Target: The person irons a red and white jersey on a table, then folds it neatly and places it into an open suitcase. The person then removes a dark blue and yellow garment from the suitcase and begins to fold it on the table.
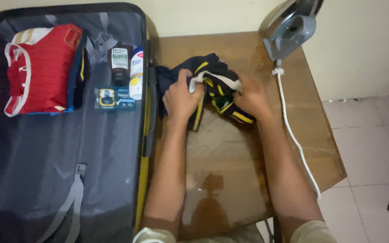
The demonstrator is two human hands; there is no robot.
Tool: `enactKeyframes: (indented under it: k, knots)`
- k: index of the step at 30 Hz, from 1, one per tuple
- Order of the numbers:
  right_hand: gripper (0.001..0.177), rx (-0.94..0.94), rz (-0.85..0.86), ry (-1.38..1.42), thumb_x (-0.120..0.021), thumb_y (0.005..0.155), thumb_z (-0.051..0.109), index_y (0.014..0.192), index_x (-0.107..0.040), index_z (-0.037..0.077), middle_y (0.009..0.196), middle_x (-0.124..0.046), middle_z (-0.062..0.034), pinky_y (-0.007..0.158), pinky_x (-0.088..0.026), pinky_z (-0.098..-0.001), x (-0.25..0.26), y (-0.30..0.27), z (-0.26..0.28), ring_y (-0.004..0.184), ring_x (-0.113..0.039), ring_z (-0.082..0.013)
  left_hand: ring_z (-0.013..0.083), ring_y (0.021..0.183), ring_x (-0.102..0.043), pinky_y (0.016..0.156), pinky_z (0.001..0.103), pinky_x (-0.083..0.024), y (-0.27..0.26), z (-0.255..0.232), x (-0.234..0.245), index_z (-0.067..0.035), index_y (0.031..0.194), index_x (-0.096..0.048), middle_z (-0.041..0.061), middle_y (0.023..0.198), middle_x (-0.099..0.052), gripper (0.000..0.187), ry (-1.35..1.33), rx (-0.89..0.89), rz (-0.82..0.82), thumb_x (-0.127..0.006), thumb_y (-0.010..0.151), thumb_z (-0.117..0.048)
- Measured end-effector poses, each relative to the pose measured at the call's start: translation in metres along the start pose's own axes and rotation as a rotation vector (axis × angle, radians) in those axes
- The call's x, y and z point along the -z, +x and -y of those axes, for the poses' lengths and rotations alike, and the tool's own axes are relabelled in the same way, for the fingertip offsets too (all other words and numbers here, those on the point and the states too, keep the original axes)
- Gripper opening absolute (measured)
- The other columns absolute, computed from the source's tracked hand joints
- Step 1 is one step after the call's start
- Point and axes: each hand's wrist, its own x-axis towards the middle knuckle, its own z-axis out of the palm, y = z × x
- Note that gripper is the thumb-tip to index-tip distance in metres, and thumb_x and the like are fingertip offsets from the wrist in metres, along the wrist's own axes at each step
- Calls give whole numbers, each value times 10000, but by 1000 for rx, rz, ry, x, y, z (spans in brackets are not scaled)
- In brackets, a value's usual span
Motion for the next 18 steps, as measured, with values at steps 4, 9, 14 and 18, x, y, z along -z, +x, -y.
enactKeyframes:
  k: [4,9,14,18]
  knots:
    - [529,113,-459,-375,-860,755,133,1233,-640,76,1226,-612,-226,973,-426,-553,-4,0,-12,1157,-536,-475,479,905,-684,766,569,-530,3,-12,18,-124,1139,-714,256,915,-723,418,43,-91,133,-723,823,-398]
    - [449,-54,-355,-215,-820,829,84,1240,-645,45,1088,-679,-200,887,-496,-470,5,7,-2,1053,-626,-410,388,760,-805,666,470,-611,14,-19,38,36,878,-680,203,791,-723,456,-54,202,866,-568,995,-390]
    - [332,-220,-182,901,-610,969,78,1297,-625,27,1187,-708,-109,934,-560,-319,10,17,0,1081,-688,-208,337,637,-594,601,446,-460,16,-11,31,34,832,-660,195,691,-602,474,-215,-304,665,-619,1020,-399]
    - [302,-250,-149,1206,-567,1005,89,1291,-619,9,1207,-699,-107,965,-553,-310,13,19,0,1093,-673,-189,352,785,-578,704,458,-473,17,9,2,38,951,-614,218,830,-586,368,-442,-508,287,-645,1024,-321]
